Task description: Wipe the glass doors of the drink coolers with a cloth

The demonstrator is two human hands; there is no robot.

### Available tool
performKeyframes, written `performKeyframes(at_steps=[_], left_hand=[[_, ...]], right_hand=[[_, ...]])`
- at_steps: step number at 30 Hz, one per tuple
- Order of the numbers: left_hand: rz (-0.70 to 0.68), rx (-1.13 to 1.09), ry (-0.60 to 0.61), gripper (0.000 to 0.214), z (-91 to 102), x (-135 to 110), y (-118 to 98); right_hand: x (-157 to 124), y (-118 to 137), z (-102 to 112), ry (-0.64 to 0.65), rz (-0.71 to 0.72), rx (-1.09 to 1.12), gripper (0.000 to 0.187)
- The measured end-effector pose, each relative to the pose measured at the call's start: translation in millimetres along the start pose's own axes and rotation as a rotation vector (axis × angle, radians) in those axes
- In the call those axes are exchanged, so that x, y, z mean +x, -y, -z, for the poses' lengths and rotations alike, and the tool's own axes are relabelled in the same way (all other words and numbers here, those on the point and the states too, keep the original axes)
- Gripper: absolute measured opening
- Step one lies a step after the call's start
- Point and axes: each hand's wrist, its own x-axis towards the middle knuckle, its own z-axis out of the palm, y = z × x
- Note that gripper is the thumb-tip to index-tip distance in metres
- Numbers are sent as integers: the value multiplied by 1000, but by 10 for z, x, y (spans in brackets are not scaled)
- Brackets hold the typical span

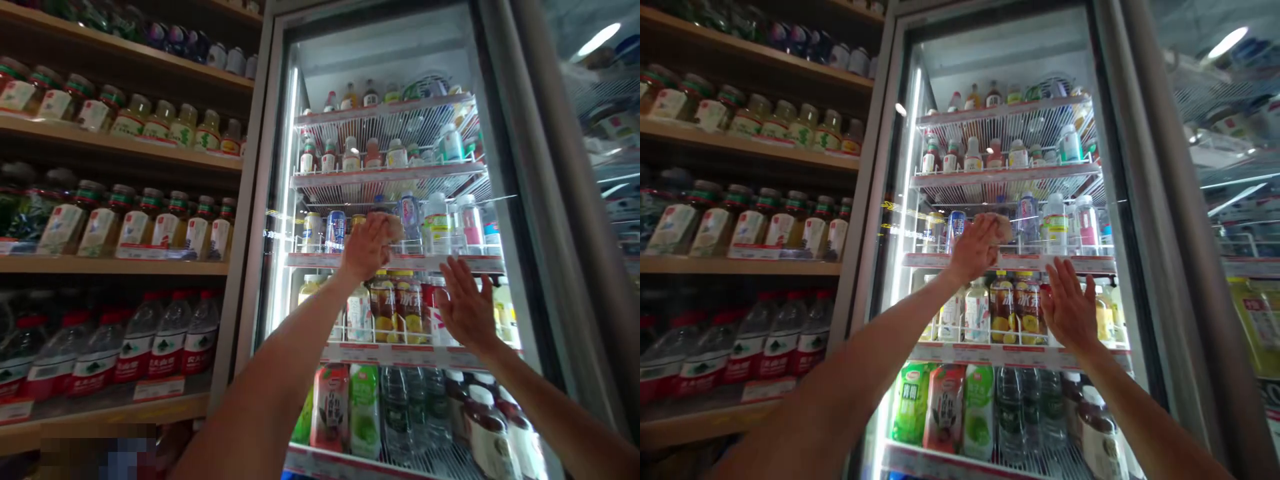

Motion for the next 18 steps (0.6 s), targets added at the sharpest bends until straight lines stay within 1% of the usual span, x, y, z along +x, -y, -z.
performKeyframes(at_steps=[3, 5, 6, 7, 8, 9, 10, 11, 12, 14, 16, 17, 18], left_hand=[[323, 34, -74, 50, 218, -104, 638], [474, 48, -151, 51, 339, -197, 975], [551, 48, -195, 51, 378, -233, 1085], [623, 49, -231, 50, 398, -253, 1147], [688, 50, -256, 50, 397, -252, 1161], [724, 51, -265, 50, 377, -230, 1125], [720, 52, -256, 50, 337, -186, 1042], [678, 48, -238, 50, 280, -128, 916], [598, 36, -213, 50, 210, -60, 750], [366, 1, -159, 51, 47, 74, 339], [121, -22, -109, 50, -105, 170, -91], [31, -23, -96, 49, -162, 199, -272], [-45, -21, -80, 49, -199, 219, -410]], right_hand=[[7, -15, 24, 4, 8, 4, 53], [44, -83, 46, 1, 9, 3, 52], [75, -137, 57, -6, 2, -4, 52], [115, -198, 65, -16, -12, -17, 51], [161, -260, 70, -27, -38, -37, 51], [208, -318, 69, -31, -73, -61, 52], [253, -365, 63, -27, -112, -81, 52], [291, -396, 52, -19, -147, -96, 53], [319, -412, 36, -6, -172, -106, 53], [341, -404, -1, 4, -193, -115, 54], [328, -375, -33, -13, -186, -120, 55], [317, -365, -44, -21, -182, -125, 55], [305, -359, -51, -27, -181, -127, 55]])
